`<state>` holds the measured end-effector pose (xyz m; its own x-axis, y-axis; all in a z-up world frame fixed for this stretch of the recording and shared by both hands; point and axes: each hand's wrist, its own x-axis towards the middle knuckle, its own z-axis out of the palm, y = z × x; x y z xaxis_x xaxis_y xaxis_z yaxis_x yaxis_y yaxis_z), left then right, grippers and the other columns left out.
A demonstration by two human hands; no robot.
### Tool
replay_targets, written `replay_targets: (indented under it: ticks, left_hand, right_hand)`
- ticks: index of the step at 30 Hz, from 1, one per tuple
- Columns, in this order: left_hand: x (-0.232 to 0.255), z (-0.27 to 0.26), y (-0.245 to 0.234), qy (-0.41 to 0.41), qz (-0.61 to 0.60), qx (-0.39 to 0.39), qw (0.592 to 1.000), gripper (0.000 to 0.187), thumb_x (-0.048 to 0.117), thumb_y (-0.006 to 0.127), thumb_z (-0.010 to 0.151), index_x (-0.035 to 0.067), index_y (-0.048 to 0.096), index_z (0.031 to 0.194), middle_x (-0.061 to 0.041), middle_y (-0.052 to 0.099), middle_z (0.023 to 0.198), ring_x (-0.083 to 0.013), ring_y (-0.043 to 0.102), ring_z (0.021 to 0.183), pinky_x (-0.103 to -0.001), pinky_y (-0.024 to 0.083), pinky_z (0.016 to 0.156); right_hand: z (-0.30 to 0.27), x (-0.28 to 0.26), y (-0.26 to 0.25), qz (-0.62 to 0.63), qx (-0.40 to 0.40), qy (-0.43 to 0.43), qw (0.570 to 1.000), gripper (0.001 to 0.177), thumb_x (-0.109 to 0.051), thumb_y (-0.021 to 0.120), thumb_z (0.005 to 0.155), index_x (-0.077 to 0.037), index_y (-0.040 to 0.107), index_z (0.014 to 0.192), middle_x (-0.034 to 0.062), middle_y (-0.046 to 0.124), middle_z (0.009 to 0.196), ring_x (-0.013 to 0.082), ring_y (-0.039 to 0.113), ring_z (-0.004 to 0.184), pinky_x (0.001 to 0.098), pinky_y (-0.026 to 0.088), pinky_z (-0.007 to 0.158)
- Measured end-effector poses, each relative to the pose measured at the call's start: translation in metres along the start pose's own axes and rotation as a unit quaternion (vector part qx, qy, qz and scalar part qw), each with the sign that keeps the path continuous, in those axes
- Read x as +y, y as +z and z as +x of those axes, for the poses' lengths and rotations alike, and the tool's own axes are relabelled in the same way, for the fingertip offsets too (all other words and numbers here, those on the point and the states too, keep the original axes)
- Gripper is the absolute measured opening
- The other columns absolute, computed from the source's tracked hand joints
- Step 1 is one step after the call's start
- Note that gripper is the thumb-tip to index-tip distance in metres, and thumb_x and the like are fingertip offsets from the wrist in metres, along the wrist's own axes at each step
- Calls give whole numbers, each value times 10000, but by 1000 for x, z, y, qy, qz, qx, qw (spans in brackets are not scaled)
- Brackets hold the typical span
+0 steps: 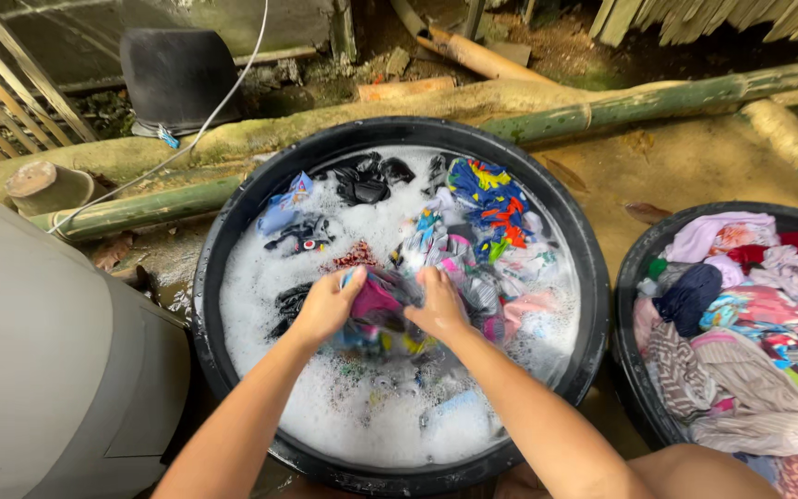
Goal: The person washes clothes by hand in a tub of soapy water, scrubbing various garments such as shirts and tie-dye fabric before placing them into an adjacent basin.
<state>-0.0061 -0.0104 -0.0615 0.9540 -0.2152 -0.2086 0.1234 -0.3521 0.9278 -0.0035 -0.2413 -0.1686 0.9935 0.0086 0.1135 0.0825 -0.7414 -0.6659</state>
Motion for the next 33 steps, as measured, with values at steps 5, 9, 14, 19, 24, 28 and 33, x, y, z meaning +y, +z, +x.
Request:
replay_targets:
  ticks: [5,9,14,19,24,28,33]
  left_hand:
    - [106,-35,-26,198,31,113,973,503,417,623,1058,24,592,745,18,526,690,-62,444,672,-306,422,586]
    - [147,-59,-74,236,-103,134,957,442,393,619,1050,63,615,756,81,552,721,-39,443,658,-263,365,581]
    - [114,-73,-122,175,-127,148,965,352,341,650,981,32,703,819,96,575,707,-50,399,622,-260,304,558]
    - [40,-61,-123,76,129,111,983,348,345,782,899,0,768,860,-37,657,747,-106,552,707,-281,456,648]
    - [-16,3,-37,-82,392,105,910,788,458,779,821,355,437,1524,-111,361,1595,-349,430,1423,-603,375,1118]
    - [-54,31,45,-235,347,35,907,1063,663,712,811,475,28,1602,-151,-104,1706,-492,-24,1532,-811,103,1108]
    - [-141,31,95,-17,502,-32,864,1058,765,656,867,219,115,1594,-274,-114,1696,-551,-74,1558,-822,27,1105]
  right_hand:
    - [19,-1,-4,109,-47,-98,988,547,-181,808,656,-59,726,1183,149,730,1031,308,690,943,405,528,830]
    - [28,-5,-53,133,-183,47,973,312,-207,818,745,-28,800,999,108,775,871,202,691,793,343,535,747]
    - [46,-15,-146,354,-141,25,924,189,-9,788,712,-57,785,895,29,776,853,123,681,761,255,528,724]
    - [59,9,-213,194,-99,-13,976,322,-81,927,715,-10,655,874,14,648,804,134,571,750,333,466,699]
    - [63,26,-160,-242,-89,83,963,617,-285,831,719,-282,642,1306,158,542,1359,392,459,1308,661,348,1034]
    - [63,12,-49,-125,-209,165,956,1263,-569,892,599,-376,187,1630,156,39,1727,500,47,1556,713,141,1180]
    - [3,10,76,-100,-114,146,978,1057,-726,595,725,-380,183,1635,45,231,1706,382,111,1595,727,78,1197]
